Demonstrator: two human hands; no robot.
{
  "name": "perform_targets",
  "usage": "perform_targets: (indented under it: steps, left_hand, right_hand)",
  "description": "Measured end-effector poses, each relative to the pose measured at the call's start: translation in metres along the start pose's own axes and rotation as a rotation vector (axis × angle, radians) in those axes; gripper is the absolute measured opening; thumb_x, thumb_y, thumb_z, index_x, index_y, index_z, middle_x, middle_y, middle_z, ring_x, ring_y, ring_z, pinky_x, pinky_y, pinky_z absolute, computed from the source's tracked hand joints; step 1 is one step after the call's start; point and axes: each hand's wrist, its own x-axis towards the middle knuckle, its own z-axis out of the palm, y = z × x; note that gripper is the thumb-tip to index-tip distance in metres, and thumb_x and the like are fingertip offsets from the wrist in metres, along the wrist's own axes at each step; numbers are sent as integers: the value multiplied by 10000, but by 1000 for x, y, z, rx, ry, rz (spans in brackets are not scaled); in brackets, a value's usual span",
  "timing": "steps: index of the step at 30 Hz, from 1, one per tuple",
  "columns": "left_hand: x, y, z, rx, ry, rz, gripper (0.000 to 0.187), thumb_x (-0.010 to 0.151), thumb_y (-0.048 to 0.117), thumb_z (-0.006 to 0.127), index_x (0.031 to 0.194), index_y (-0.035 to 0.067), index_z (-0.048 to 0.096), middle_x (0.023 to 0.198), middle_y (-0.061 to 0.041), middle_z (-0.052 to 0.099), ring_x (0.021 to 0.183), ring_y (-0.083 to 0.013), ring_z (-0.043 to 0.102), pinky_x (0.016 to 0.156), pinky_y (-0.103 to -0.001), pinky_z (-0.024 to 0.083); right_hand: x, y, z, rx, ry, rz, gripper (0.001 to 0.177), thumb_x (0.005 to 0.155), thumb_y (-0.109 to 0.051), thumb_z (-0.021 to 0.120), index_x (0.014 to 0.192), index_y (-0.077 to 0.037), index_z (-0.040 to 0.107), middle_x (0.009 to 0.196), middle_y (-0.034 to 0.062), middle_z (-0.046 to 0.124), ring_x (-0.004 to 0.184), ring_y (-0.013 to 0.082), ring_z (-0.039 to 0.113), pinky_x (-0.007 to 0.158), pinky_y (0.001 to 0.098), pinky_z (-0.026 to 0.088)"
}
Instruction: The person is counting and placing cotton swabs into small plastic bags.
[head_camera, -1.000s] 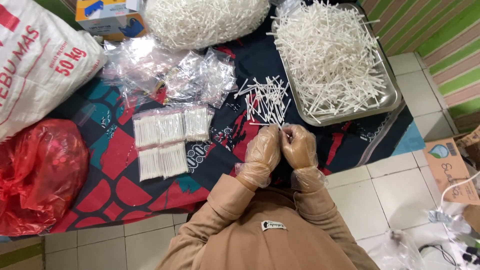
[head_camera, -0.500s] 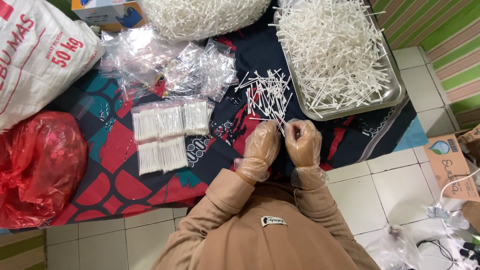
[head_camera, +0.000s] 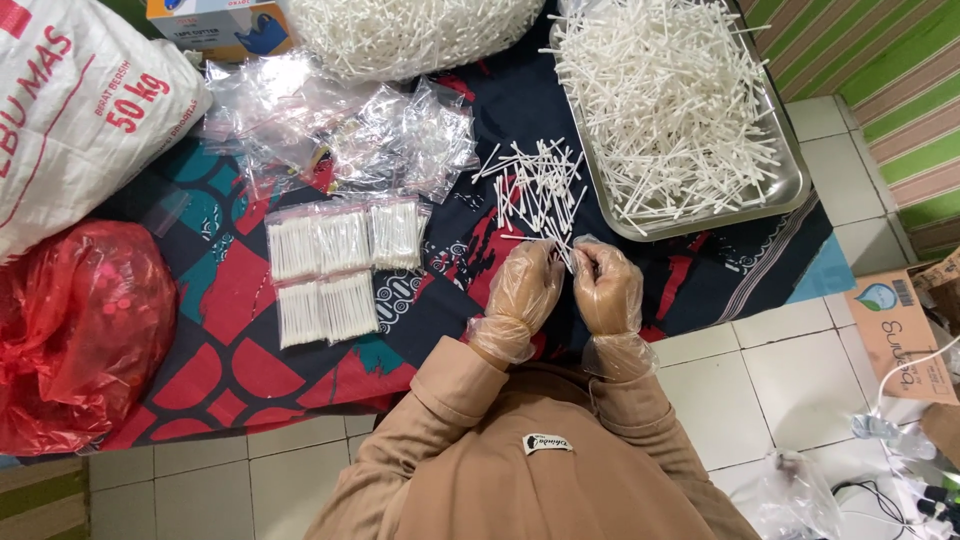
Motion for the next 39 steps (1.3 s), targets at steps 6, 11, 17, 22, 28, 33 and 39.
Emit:
perform_targets:
  steps: [6, 11, 17, 22, 28, 33, 39]
  left_hand:
    - [1, -5, -2, -75, -24, 50, 272, 893, 317, 686, 1106, 154, 647, 929, -129, 659, 910, -398, 707, 734, -537, 617]
    - [-10, 4, -15, 10, 188, 171, 270, 966, 395, 616, 1129, 183, 657, 908, -95, 656, 845, -346, 707, 674, -487, 598]
    - [-29, 25, -65, -164, 369, 347, 63, 969, 213, 671, 999, 163, 693, 836, -66, 684, 815, -295, 715, 719, -384, 591]
    - [-42, 14, -88, -341, 304, 305, 85, 967, 152, 650, 898, 151, 701, 801, -60, 725, 786, -296, 731, 701, -370, 595]
    - [-45, -25, -64, -17, 239, 127, 207, 934, 302, 662, 760, 190, 658, 662, -63, 658, 691, -328, 699, 600, -442, 550]
    - [-44, -38, -38, 327, 226, 1, 380, 884, 413, 627, 597, 178, 544, 539, -48, 594, 593, -327, 681, 519, -440, 533]
    - [-44, -41, -27, 356, 220, -19, 353, 844, 426, 638, 602, 198, 520, 565, -57, 604, 635, -324, 692, 536, -455, 549]
  right_hand:
    - [8, -10, -6, 156, 257, -278, 42, 929, -36, 789, 943, -74, 785, 857, 113, 739, 810, 337, 731, 733, 391, 583]
    - [-1, -14, -6, 251, 316, -277, 27, 925, -35, 804, 918, -24, 780, 834, 134, 732, 780, 334, 728, 720, 391, 584]
    - [-18, -53, -6, 399, 167, -250, 49, 871, 33, 787, 900, 2, 763, 827, 171, 733, 780, 391, 733, 699, 409, 582]
    - [-24, -71, -5, 434, 33, -204, 97, 847, 48, 759, 923, -12, 764, 838, 172, 742, 802, 397, 744, 674, 407, 586]
    - [-25, -56, -9, 208, -188, -185, 70, 900, -122, 775, 970, -117, 763, 922, 101, 769, 853, 344, 747, 712, 393, 595]
    - [-34, -27, -10, -160, -253, -126, 113, 908, -254, 749, 937, -156, 701, 834, 56, 720, 732, 316, 711, 626, 446, 564]
    - [-39, 9, 6, -369, -395, -82, 230, 905, -389, 680, 936, -162, 660, 778, 83, 655, 725, 359, 714, 639, 481, 580]
